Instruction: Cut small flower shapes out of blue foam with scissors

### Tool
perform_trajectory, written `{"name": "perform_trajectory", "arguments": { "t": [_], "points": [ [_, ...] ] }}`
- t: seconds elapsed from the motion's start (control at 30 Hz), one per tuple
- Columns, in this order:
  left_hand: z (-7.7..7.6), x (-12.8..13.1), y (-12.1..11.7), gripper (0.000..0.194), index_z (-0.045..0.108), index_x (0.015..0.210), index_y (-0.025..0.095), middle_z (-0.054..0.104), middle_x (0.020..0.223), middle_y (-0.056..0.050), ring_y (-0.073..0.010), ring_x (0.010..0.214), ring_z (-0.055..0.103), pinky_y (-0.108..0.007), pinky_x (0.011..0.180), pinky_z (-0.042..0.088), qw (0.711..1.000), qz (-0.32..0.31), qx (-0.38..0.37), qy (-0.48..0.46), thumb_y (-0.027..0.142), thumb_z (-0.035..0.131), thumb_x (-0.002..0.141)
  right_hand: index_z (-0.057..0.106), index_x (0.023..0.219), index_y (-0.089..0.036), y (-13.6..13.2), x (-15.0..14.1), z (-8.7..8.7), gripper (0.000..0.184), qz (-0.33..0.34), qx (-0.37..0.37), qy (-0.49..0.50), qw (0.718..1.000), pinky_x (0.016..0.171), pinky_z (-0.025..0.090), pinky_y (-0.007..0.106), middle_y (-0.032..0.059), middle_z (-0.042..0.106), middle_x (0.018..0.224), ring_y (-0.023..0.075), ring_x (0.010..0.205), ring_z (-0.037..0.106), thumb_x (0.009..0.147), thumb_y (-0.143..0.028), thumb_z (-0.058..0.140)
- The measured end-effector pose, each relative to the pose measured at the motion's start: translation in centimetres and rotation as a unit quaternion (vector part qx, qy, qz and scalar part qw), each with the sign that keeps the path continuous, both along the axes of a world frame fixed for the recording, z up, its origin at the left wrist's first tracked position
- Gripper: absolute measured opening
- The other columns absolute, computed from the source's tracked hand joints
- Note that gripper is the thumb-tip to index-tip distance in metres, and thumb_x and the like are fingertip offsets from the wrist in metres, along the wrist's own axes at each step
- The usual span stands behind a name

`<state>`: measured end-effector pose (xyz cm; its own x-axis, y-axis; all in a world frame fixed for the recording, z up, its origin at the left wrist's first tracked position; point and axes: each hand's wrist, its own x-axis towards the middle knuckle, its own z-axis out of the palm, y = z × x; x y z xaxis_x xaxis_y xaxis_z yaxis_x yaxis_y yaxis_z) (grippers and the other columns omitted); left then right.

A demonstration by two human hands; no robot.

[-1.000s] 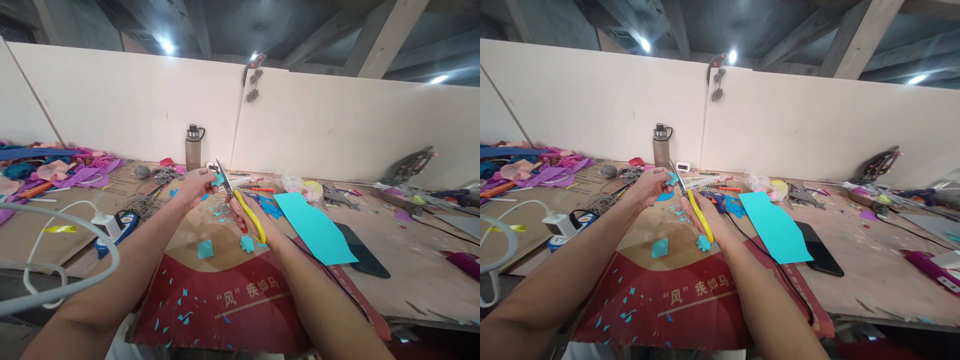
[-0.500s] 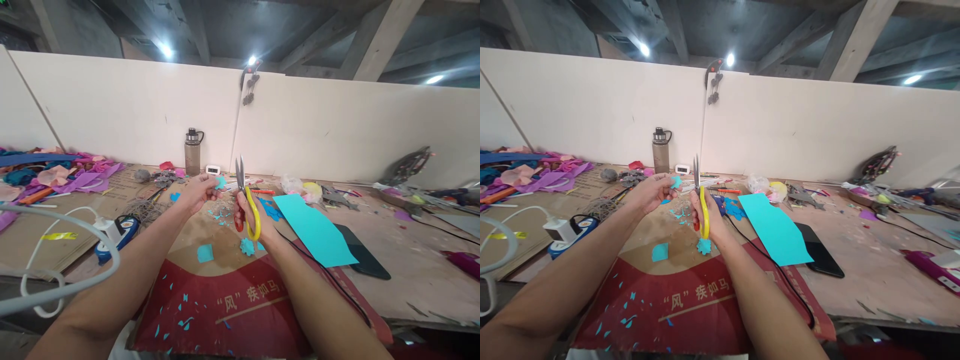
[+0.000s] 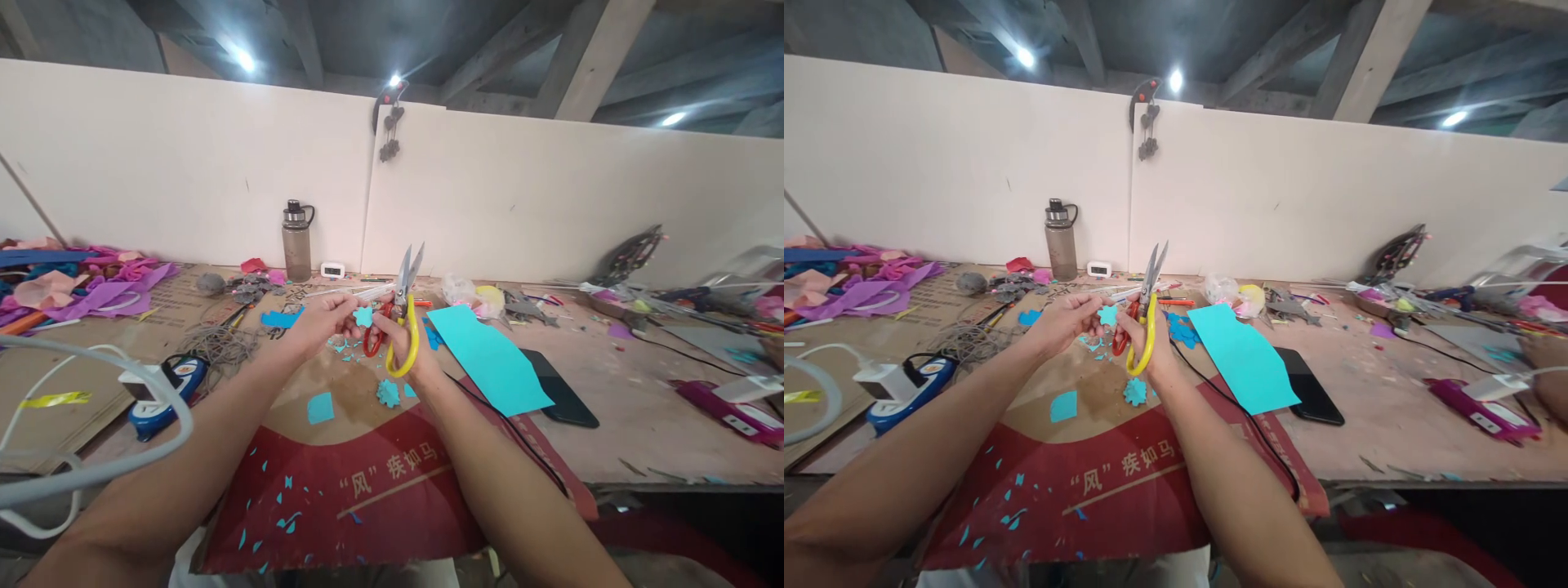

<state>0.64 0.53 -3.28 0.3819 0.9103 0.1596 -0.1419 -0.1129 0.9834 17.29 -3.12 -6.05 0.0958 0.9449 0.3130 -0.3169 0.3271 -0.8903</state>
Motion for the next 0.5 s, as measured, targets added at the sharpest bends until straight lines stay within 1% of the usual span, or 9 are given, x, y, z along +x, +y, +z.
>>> {"name": "perform_trajectory", "arguments": {
  "t": [0.1, 0.2, 0.3, 0.43, 0.5],
  "points": [
    [-0.3, 0.4, -0.3, 0.042, 0.077, 0.091, 0.016, 0.074, 0.069, -0.007, -0.0178, 0.058, 0.071, -0.026, 0.054, 0.049, 0.997, 0.008, -0.055, -0.056, 0.058, 0.081, 0.089, 0.052, 0.108, -0.025, -0.1, -0.1, 0.1, 0.053, -0.035, 0.015, 0.011, 0.999, 0.054, 0.053, 0.032, -0.0087, 0.061, 0.069, 0.0154, 0.055, 0.06, 0.072, -0.04, 0.088],
    [-0.5, 0.8, -0.6, 0.05, 0.073, 0.085, 0.016, 0.073, 0.069, -0.009, -0.0187, 0.059, 0.07, -0.027, 0.055, 0.049, 0.993, 0.01, -0.095, -0.063, 0.066, 0.075, 0.092, 0.051, 0.109, -0.025, 0.0, -0.1, 0.0, 0.051, -0.057, 0.018, 0.013, 0.998, 0.053, 0.052, 0.032, -0.009, 0.061, 0.069, 0.0149, 0.053, 0.059, 0.074, -0.04, 0.086],
    [-0.8, 1.0, -0.7, 0.054, 0.071, 0.079, 0.017, 0.073, 0.069, -0.01, -0.0175, 0.057, 0.068, -0.028, 0.057, 0.049, 0.993, 0.004, -0.099, -0.059, 0.07, 0.076, 0.09, 0.05, 0.11, -0.025, -0.1, -0.3, -0.2, 0.051, -0.065, 0.011, 0.015, 0.998, 0.052, 0.052, 0.031, -0.0094, 0.062, 0.07, 0.0143, 0.053, 0.058, 0.075, -0.038, 0.084],
    [-1.4, 1.2, -0.6, 0.058, 0.074, 0.076, 0.017, 0.074, 0.07, -0.01, -0.0174, 0.059, 0.067, -0.029, 0.059, 0.048, 0.994, -0.032, -0.08, -0.066, 0.074, 0.08, 0.083, 0.051, 0.108, -0.024, -0.4, -0.6, -0.3, 0.048, -0.075, 0.004, 0.008, 0.997, 0.053, 0.054, 0.03, -0.0087, 0.063, 0.072, 0.0139, 0.055, 0.061, 0.075, -0.036, 0.084],
    [-1.7, 1.3, -0.5, 0.06, 0.074, 0.075, 0.017, 0.075, 0.071, -0.01, -0.0168, 0.059, 0.066, -0.029, 0.059, 0.048, 0.993, -0.039, -0.084, -0.07, 0.076, 0.079, 0.083, 0.051, 0.107, -0.025, -0.5, -0.6, -0.3, 0.049, -0.065, 0.011, 0.009, 0.998, 0.055, 0.055, 0.031, -0.0079, 0.064, 0.074, 0.0144, 0.057, 0.063, 0.075, -0.037, 0.086]
  ]
}}
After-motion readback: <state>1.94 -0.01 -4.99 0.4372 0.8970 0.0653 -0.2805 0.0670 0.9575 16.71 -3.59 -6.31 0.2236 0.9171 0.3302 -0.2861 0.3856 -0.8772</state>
